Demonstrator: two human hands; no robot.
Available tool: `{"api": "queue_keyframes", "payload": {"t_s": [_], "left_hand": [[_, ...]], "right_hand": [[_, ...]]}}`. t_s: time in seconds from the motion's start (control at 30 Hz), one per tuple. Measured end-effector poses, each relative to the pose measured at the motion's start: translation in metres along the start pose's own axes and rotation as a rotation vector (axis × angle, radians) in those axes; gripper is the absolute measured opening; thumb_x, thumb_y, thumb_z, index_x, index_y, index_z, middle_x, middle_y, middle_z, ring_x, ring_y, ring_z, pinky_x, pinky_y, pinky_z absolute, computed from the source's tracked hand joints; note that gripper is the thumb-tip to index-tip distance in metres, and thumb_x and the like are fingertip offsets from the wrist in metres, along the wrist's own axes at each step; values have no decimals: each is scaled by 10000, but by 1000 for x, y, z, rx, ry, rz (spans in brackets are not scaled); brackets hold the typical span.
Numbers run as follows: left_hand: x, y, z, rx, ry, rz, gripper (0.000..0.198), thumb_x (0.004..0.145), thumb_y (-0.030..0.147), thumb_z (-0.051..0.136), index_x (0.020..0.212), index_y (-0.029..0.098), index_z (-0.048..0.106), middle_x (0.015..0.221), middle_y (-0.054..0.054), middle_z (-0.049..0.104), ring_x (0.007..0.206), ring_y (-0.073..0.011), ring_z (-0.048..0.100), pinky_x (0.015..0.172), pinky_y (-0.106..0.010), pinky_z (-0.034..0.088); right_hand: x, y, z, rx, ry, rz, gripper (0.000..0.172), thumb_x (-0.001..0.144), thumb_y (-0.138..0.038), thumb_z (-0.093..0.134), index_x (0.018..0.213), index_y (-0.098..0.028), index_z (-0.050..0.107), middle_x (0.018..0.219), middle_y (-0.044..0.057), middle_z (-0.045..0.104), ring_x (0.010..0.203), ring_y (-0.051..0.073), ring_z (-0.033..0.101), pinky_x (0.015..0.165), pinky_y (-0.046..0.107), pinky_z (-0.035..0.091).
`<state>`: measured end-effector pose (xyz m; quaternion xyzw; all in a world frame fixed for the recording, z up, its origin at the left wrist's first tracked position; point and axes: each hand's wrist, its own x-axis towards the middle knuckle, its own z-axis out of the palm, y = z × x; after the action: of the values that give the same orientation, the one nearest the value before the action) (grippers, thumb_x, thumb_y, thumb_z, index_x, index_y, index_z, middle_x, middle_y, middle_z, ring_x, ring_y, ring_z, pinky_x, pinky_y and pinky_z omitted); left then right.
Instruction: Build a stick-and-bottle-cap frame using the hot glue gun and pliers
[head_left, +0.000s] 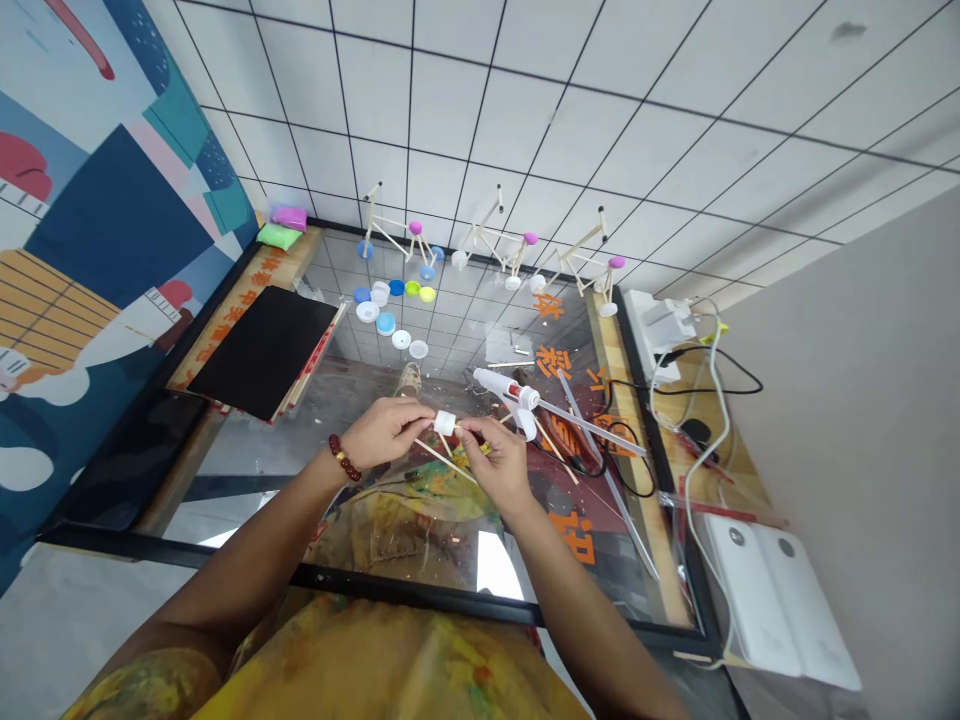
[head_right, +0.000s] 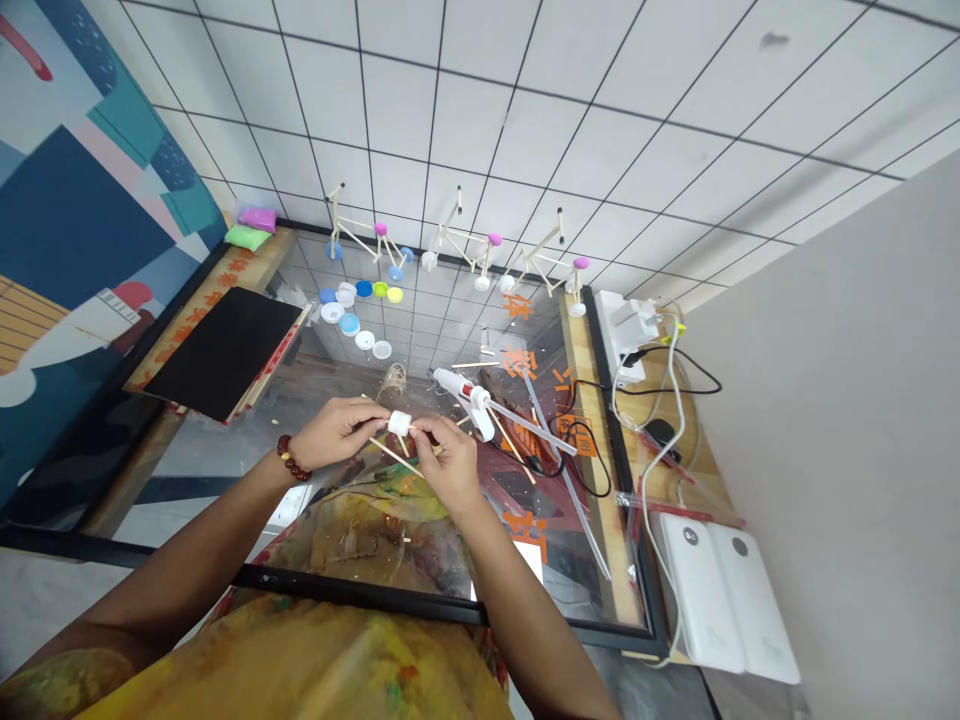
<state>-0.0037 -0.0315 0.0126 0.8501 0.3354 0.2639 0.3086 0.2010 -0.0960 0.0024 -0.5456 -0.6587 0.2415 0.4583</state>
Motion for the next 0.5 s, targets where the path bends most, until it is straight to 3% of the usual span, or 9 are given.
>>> {"api": "queue_keyframes", "payload": {"t_s": [0.1,0.23,0.5], "left_hand": [[-1,7,-3,197,-69,48,264,962,240,412,1019,163,659,911,-82,647,822,-171,618,725,-279,470],[-1,12,-3,416,-164,67,265,970,252,366,908,176,613,859,-58,601,780,-185,584,663,-308,429],[3,14,6,546,-247,27,243,980,242,323,930,177,552,903,-68,589,759,-202,575,624,-340,397]], "right_hand": [[0,-1,0,-8,4,-7,128,910,-247,577,874,-219,697,816,25,725,749,163,655,726,295,520],[-1,0,0,10,-7,-4,123,904,-239,582,880,-208,699,821,28,724,741,156,651,726,286,515],[1,6,1,48,-29,22,106,886,-227,604,841,-203,697,772,10,714,713,145,642,711,264,497]]}}
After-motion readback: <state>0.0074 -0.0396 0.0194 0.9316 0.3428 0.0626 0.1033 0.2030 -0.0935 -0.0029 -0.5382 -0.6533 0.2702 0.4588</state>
